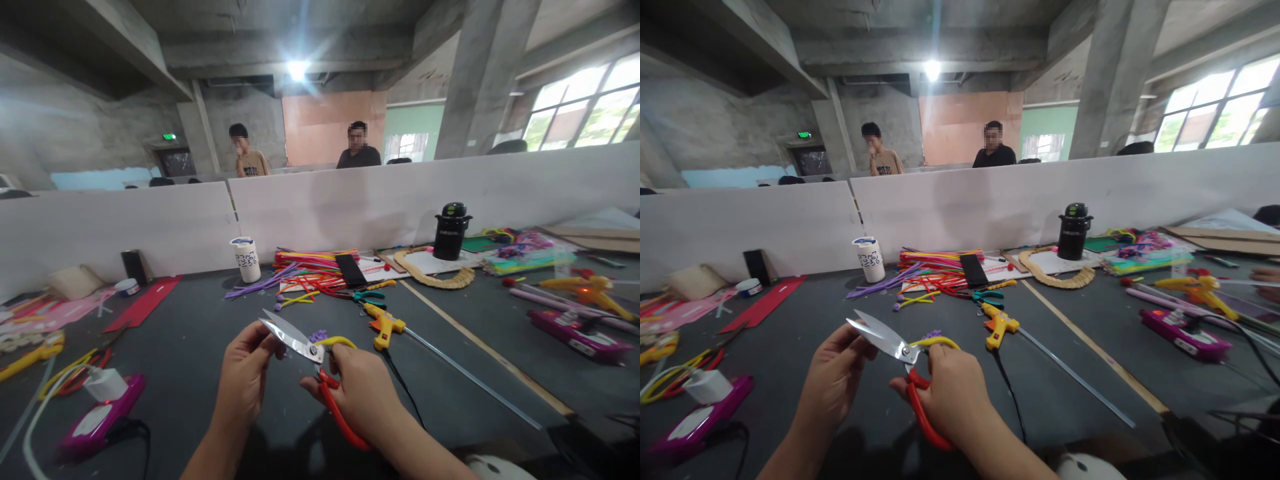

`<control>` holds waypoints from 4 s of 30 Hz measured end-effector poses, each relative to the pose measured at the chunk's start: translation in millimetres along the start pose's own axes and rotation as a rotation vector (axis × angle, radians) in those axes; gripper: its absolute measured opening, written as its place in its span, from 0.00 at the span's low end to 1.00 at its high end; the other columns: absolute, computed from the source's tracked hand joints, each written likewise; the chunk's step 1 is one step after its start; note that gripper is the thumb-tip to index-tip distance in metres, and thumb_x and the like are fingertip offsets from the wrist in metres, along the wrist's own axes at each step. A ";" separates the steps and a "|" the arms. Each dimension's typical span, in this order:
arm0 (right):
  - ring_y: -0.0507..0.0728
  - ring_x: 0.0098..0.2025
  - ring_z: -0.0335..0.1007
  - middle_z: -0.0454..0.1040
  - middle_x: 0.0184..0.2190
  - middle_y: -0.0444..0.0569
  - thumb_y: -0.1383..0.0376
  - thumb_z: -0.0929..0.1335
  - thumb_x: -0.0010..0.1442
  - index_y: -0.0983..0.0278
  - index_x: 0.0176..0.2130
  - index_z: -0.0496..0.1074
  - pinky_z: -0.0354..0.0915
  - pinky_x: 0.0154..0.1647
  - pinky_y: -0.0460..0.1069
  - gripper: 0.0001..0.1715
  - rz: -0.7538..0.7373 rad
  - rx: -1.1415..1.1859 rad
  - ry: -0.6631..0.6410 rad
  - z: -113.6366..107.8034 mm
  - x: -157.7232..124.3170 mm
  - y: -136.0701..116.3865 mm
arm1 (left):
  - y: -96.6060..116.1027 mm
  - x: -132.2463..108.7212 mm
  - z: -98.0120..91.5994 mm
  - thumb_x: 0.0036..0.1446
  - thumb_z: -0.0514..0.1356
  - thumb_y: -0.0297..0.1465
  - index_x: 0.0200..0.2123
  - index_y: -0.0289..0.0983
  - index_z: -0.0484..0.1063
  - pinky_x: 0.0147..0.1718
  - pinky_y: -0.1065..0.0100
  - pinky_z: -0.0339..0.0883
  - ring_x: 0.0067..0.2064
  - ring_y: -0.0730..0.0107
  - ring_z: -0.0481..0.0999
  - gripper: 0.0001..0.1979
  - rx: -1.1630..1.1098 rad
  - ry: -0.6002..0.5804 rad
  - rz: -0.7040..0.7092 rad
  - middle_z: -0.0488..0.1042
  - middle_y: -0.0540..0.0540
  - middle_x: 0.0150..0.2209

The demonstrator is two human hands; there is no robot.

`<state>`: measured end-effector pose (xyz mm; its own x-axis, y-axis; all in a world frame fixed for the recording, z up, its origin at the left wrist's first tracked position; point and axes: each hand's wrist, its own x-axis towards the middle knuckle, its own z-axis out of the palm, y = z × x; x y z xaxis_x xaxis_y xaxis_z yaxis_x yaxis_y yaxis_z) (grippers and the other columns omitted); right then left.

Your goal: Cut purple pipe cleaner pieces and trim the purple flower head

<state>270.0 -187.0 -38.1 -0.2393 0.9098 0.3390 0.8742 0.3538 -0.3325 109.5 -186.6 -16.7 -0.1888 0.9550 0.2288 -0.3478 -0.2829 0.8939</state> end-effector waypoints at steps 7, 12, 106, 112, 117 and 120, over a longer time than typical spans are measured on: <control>0.57 0.25 0.68 0.72 0.23 0.48 0.39 0.60 0.47 0.64 0.26 0.68 0.47 0.22 0.47 0.31 -0.014 -0.008 0.023 2.0 -0.6 1.6 | 0.7 1.5 0.6 0.40 0.66 0.29 0.20 0.34 0.72 0.22 0.76 0.58 0.22 0.79 0.62 0.05 0.007 -0.004 0.004 0.67 0.53 0.18; 0.58 0.24 0.67 0.72 0.22 0.48 0.39 0.61 0.47 0.63 0.25 0.68 0.46 0.22 0.47 0.30 -0.005 -0.021 0.018 0.4 -1.0 0.9 | 1.7 2.0 0.6 0.40 0.66 0.29 0.20 0.34 0.72 0.22 0.75 0.58 0.21 0.78 0.63 0.06 0.012 -0.006 0.003 0.67 0.53 0.18; 0.47 0.15 0.54 0.59 0.13 0.37 0.64 0.62 0.43 0.65 0.23 0.63 0.54 0.15 0.42 0.05 0.227 1.035 -0.186 0.9 23.3 8.1 | -27.2 -4.5 12.4 0.42 0.60 0.26 0.21 0.34 0.71 0.21 0.72 0.57 0.20 0.75 0.63 0.02 0.457 -0.377 -0.185 0.67 0.51 0.18; 0.48 0.12 0.52 0.53 0.07 0.35 0.62 0.60 0.46 0.63 0.22 0.61 0.54 0.15 0.43 0.07 0.226 1.115 -0.199 1.1 24.4 10.0 | -25.1 -3.2 15.5 0.39 0.64 0.32 0.19 0.33 0.70 0.20 0.73 0.55 0.18 0.76 0.62 0.08 0.260 -0.301 -0.314 0.66 0.52 0.15; 0.47 0.11 0.51 0.55 0.07 0.35 0.66 0.62 0.43 0.64 0.21 0.62 0.50 0.13 0.42 0.03 0.228 1.096 -0.258 -3.7 26.1 10.5 | -28.0 -2.1 14.1 0.39 0.64 0.31 0.20 0.32 0.71 0.19 0.73 0.55 0.18 0.76 0.62 0.08 0.252 -0.315 -0.333 0.67 0.51 0.16; 0.46 0.12 0.51 0.57 0.08 0.35 0.68 0.62 0.42 0.64 0.20 0.63 0.49 0.12 0.41 0.02 0.246 1.068 -0.276 -4.6 25.9 9.7 | -29.7 -1.5 12.7 0.38 0.64 0.32 0.21 0.31 0.72 0.19 0.72 0.55 0.18 0.76 0.62 0.08 0.293 -0.328 -0.330 0.67 0.51 0.16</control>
<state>274.2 -161.0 -28.5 -0.3114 0.9503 -0.0013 0.1334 0.0424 -0.9902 131.8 -178.5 -38.8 0.2000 0.9797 -0.0157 -0.0607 0.0284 0.9978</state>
